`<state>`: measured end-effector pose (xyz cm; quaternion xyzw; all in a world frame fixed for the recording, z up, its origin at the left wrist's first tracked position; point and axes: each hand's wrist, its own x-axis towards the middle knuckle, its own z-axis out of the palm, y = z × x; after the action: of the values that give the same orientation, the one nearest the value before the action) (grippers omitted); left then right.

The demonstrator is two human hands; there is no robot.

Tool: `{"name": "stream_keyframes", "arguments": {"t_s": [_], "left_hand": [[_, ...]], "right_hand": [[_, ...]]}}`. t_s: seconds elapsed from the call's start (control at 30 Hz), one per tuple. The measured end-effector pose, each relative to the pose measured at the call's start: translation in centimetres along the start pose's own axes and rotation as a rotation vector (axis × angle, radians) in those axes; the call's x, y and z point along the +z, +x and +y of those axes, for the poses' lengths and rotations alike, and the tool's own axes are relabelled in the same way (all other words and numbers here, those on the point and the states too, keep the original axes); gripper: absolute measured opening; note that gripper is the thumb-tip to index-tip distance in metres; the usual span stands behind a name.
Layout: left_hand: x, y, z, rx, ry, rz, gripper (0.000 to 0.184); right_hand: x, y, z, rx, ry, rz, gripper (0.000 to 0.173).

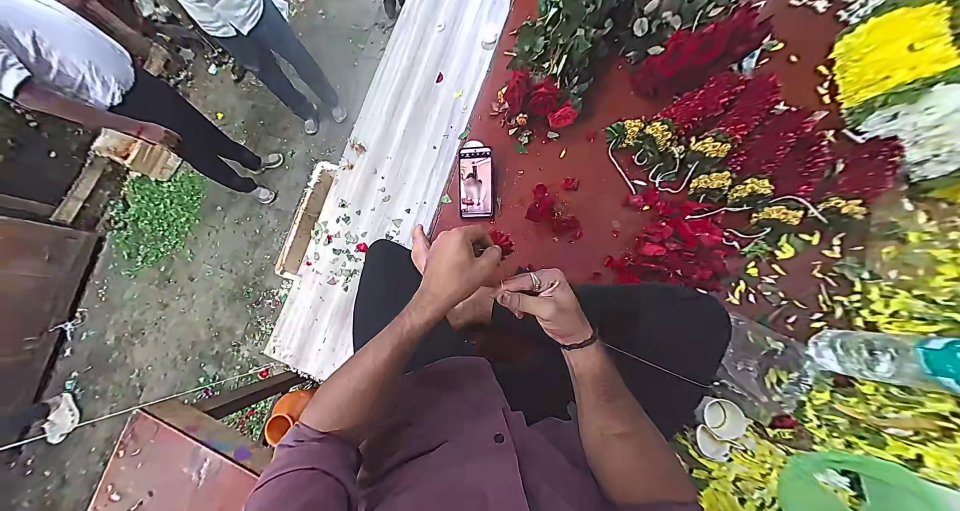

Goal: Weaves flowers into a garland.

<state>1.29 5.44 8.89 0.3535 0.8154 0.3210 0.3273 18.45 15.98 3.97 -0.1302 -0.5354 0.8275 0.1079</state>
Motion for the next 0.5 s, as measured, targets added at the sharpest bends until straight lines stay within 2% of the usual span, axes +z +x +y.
{"name": "stream_keyframes", "arguments": {"t_s": [0.1,0.23,0.43,0.5], "left_hand": [[0.5,-0.1,-2.4,-0.09,0.082,0.013,0.021],[0.6,-1.2,-3.2,-0.15,0.021,0.006,0.02],[-1.5,-2.4,-4.5,-0.098,-0.088,-0.208,0.015],[-2.3,-2.7,-4.2,-0.132,-0.078,-0.273,0.016]], "right_hand": [[0.5,0.3,0.1,0.037,-0.207,0.03,0.01],[1.6,0.4,0.7,0.07,-0.342,-0.074,0.012],[-1.6,0.0,-1.1,0.091,-0.358,0.141,0.01],[-2.2,0.0,-0.9,0.119,-0.343,0.134,0.009]]}}
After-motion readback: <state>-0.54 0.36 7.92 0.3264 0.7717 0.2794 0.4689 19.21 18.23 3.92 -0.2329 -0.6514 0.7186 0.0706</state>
